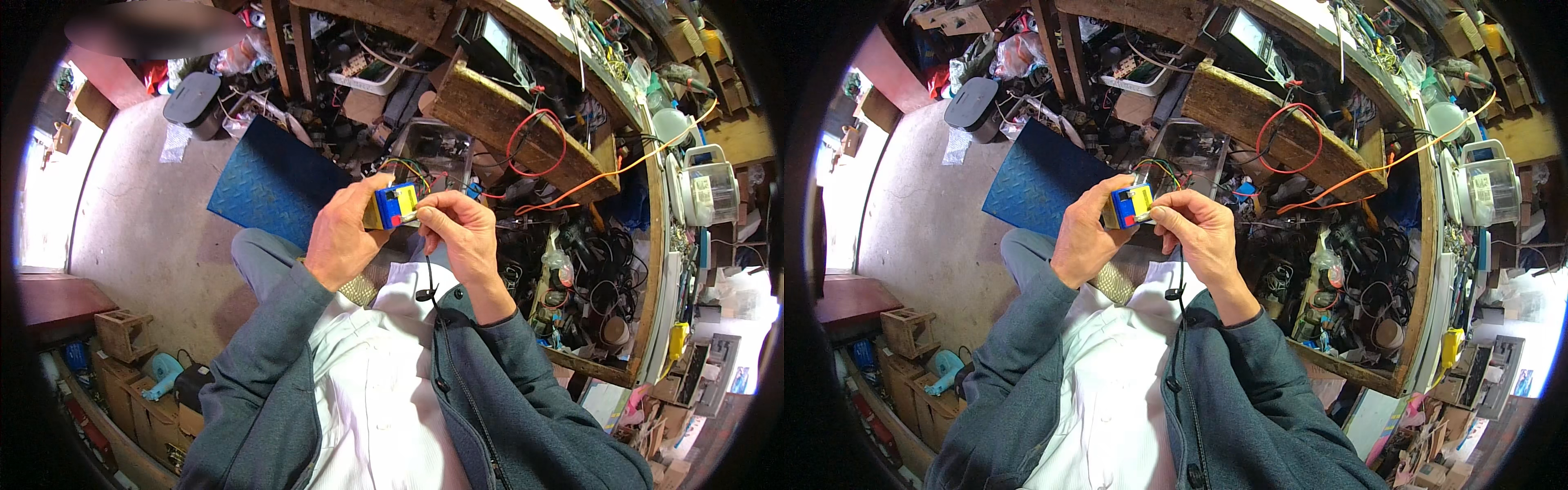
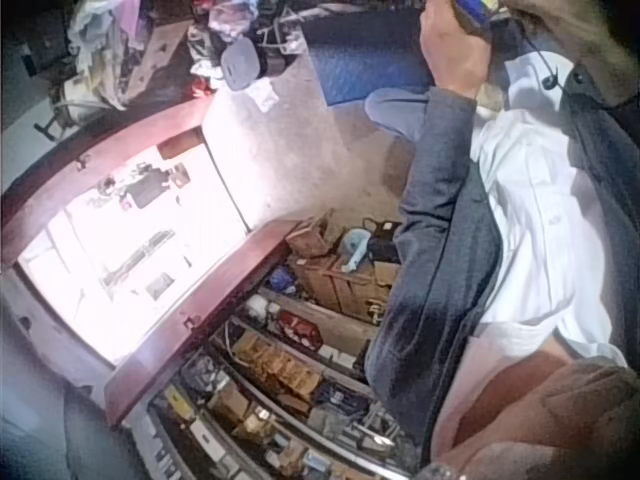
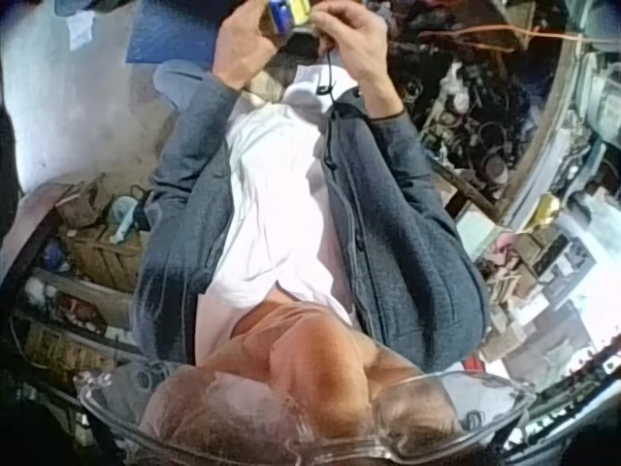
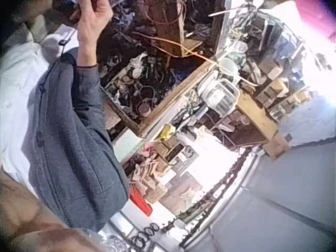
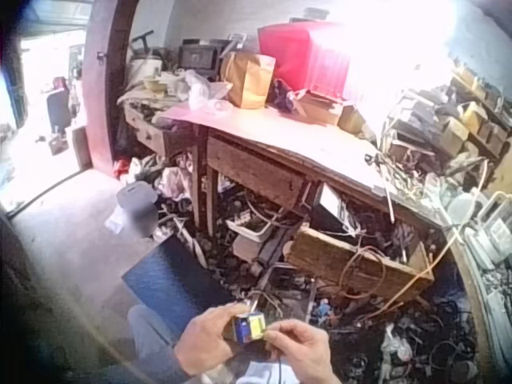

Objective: The person sits on the floor and uses a soldering iron to work on wires inside a small electronic device. They then use a multimeter to test connections on the circuit board and a screwdriver to adjust components.

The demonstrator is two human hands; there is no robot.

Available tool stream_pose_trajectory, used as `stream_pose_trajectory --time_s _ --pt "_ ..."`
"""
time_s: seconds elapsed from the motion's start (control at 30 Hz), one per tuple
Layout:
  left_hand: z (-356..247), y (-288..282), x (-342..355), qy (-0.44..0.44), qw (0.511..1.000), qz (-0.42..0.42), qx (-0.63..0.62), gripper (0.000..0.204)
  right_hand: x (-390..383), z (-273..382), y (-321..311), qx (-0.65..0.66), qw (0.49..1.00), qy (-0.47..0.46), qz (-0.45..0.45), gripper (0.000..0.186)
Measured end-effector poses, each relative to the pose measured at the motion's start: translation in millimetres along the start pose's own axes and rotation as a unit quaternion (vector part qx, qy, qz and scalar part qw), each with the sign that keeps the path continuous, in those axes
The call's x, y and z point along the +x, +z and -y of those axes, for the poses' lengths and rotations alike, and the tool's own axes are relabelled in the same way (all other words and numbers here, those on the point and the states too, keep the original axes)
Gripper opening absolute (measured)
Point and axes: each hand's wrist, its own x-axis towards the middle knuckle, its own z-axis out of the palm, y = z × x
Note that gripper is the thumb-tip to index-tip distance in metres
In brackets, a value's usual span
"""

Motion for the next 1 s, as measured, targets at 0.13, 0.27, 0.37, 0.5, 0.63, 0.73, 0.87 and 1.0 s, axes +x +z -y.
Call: stream_pose_trajectory --time_s 0.13,0.27,0.37,0.5,0.63,0.73,0.87,1.0 --pt "-9 -3 2 -0.008 0.999 0.028 -0.033 0.065 0 -5 -2 -0.028 0.998 -0.048 -0.002 0.011" --pt "-12 -3 1 -0.033 0.997 0.052 -0.053 0.062 -2 -1 -5 -0.066 0.996 -0.066 0.017 0.01" --pt "-14 -4 1 -0.021 0.997 0.067 -0.011 0.055 -5 3 -5 -0.092 0.993 -0.068 0.028 0.009" --pt "-14 -1 -1 0.008 0.999 0.049 0.015 0.052 -9 9 -3 -0.155 0.986 -0.061 0.028 0.009" --pt "-16 3 -3 0.004 0.999 0.041 0.012 0.051 -10 10 0 -0.202 0.971 -0.128 0.019 0.007" --pt "-23 2 -3 -0.017 0.998 0.053 0.019 0.052 -12 16 1 -0.238 0.961 -0.141 0.019 0.008" --pt "-26 3 -3 -0.015 0.998 0.062 0.026 0.052 -14 16 -1 -0.272 0.946 -0.175 0.025 0.008" --pt "-27 5 -3 0.002 0.998 0.053 0.034 0.051 -15 16 -2 -0.296 0.932 -0.21 0.018 0.009"
